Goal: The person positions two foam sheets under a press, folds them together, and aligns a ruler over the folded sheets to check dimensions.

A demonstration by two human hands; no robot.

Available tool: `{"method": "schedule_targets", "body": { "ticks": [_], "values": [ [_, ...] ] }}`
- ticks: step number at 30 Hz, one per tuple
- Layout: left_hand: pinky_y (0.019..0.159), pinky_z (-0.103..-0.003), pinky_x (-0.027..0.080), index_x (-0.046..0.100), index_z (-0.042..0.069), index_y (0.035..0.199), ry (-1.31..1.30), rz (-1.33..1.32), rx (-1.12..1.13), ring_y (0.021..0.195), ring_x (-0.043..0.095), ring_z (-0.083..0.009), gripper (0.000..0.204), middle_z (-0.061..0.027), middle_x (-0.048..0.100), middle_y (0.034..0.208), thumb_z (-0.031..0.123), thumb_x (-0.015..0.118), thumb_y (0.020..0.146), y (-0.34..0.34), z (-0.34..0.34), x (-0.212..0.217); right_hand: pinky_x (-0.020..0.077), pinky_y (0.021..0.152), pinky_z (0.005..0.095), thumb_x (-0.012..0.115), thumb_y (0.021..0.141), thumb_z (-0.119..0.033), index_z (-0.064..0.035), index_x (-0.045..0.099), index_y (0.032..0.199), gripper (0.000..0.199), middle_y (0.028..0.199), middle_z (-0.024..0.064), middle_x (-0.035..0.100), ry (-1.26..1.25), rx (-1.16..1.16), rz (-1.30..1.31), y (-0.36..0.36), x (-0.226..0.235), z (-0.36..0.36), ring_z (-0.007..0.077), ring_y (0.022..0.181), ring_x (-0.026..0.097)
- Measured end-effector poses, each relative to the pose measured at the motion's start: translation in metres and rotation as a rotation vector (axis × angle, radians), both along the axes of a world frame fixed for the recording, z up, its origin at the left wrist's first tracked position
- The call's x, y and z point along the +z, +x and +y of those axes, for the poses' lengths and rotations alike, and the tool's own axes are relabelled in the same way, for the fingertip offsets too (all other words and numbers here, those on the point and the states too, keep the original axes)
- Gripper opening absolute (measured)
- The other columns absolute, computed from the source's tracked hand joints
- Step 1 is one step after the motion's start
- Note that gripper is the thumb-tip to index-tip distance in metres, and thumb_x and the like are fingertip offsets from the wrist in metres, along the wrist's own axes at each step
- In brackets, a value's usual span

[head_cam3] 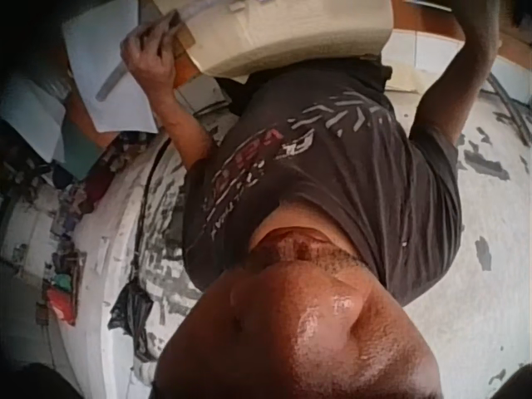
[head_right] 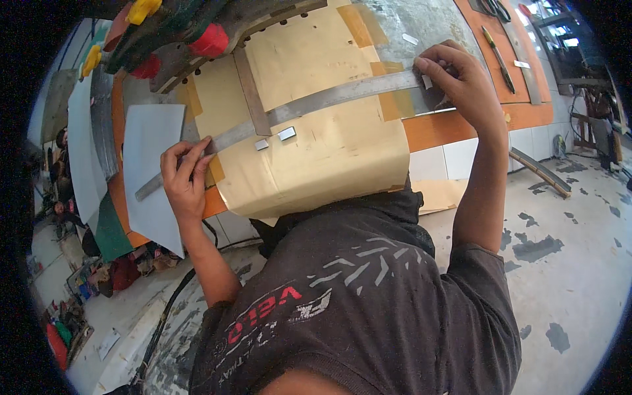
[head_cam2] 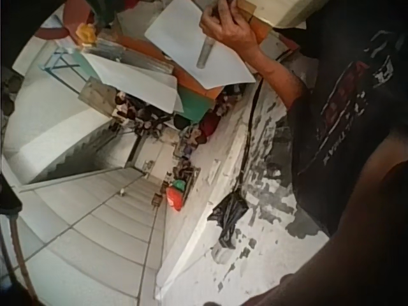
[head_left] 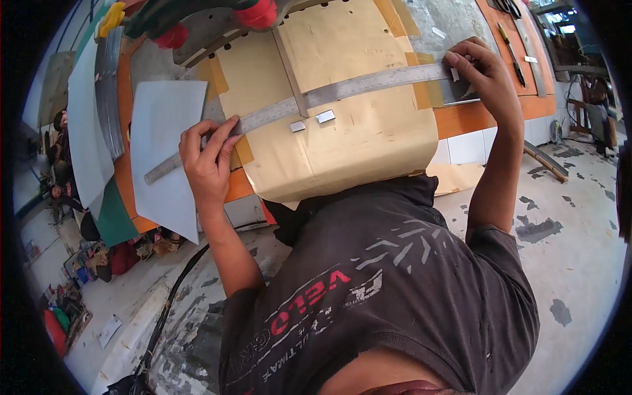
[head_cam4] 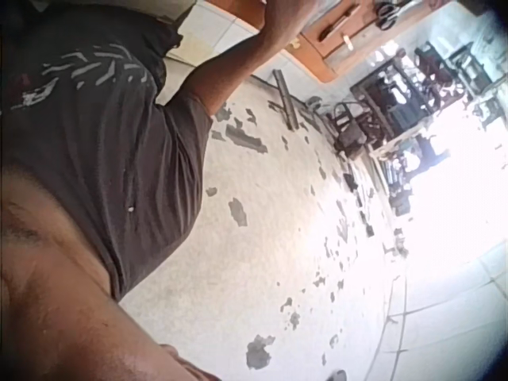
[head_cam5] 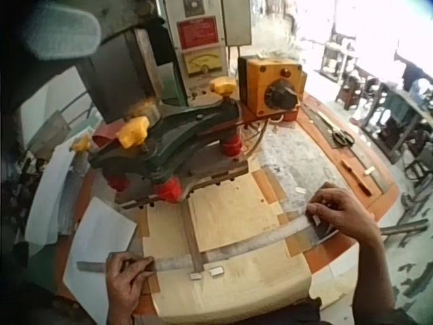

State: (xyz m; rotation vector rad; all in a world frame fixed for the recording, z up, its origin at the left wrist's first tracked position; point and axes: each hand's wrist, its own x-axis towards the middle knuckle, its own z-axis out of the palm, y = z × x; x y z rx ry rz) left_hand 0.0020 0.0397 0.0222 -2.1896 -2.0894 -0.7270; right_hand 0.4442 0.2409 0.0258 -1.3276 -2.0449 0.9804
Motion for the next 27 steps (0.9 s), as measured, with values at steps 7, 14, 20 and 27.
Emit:
{"method": "schedule_targets", "body": {
  "ticks": [7,14,20,27],
  "values": [
    [0.09,-0.04,0.048,0.079,0.015,0.119,0.023,-0.015,0.005,0.099,0.058,-0.0261,0.031,-0.0065,0.062,0.102,0.018,0.076,0.088,-0.0005,0.0003,-0.0017,0.0469,0.076,0.0295,0.072,0.098,-0.03,-0.0037,0.073,0.099,0.026,0.093,0.0008,0.059,0.089,-0.033,-0.031,-0.006,-0.0047,-0.0024,0.0126,0.084,0.058],
    [0.089,-0.04,0.047,0.079,0.016,0.118,0.032,-0.01,-0.001,0.096,0.058,-0.026,0.032,-0.0057,0.062,0.1,0.019,0.077,0.086,-0.0007,0.0006,-0.0024,0.0463,0.076,0.0293,0.073,0.098,-0.028,-0.0032,0.073,0.099,0.025,0.094,0.001,0.06,0.061,-0.03,0.004,-0.0035,-0.0074,-0.0021,0.0127,0.083,0.057],
    [0.089,-0.04,0.047,0.079,0.016,0.118,0.035,-0.011,-0.007,0.096,0.057,-0.0259,0.032,-0.0057,0.062,0.099,0.019,0.077,0.086,-0.001,0.0015,-0.0027,0.046,0.075,0.0285,0.072,0.098,-0.028,-0.0014,0.073,0.1,0.026,0.094,0.0005,0.06,0.022,-0.049,0.015,-0.0045,-0.0063,-0.0037,0.0115,0.082,0.057],
    [0.088,-0.041,0.047,0.079,0.016,0.118,0.033,-0.02,-0.009,0.096,0.057,-0.0259,0.032,-0.0061,0.062,0.1,0.019,0.077,0.086,-0.0015,0.0017,-0.0032,0.0457,0.074,0.0281,0.072,0.099,-0.027,-0.0014,0.072,0.1,0.026,0.094,0.0001,0.06,0.035,-0.037,0.002,-0.004,-0.0057,-0.0027,0.0108,0.082,0.056]
  ]
}}
